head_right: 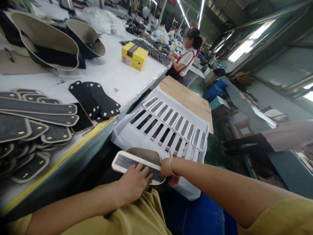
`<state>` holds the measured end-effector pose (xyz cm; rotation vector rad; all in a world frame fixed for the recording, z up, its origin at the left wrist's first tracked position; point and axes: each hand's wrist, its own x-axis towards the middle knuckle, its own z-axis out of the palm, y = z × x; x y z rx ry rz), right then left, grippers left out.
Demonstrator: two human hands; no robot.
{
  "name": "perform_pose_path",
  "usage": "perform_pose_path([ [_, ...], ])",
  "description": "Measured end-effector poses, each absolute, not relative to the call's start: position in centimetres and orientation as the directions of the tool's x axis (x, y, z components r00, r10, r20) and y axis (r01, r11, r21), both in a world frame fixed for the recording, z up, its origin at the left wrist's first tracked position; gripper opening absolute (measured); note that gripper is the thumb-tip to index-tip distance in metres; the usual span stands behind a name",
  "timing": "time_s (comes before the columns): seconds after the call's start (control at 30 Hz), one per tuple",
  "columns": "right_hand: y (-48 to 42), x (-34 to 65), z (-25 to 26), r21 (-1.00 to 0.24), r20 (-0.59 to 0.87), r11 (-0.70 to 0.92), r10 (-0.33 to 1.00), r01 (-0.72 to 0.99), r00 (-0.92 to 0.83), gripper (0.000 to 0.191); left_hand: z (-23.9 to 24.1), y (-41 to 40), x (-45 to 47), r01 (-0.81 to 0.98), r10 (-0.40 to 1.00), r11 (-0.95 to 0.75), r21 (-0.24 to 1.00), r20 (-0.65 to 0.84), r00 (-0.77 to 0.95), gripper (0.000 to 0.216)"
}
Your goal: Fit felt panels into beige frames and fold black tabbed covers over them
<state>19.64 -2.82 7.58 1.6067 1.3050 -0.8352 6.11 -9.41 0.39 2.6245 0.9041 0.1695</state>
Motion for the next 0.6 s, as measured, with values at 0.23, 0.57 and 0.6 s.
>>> perform_pose_path([
  [0.23, -4.3, 16.3, 9.6, 0.14, -0.608, 0.407, 0.755, 0.903, -0.246, 0.032, -0.5, -9.8, 6.9, 0.583, 0.626, -0.74, 0.336, 0.025, 0.779, 0.027],
  [0.57, -2.7, 17.6, 3.5, -0.112, -0.762, 0.111, 0.628, 0.988, -0.157, 0.015, 0.0, -10.0, 3.8, 0.534, 0.669, -0.672, 0.513, 0.109, 0.735, 0.039],
  [0.6, -2.8, 17.9, 3.3, -0.127, -0.763, 0.095, 0.626, 0.987, -0.158, 0.014, 0.1, -9.7, 2.9, 0.48, 0.651, -0.661, 0.577, 0.123, 0.749, 0.038],
])
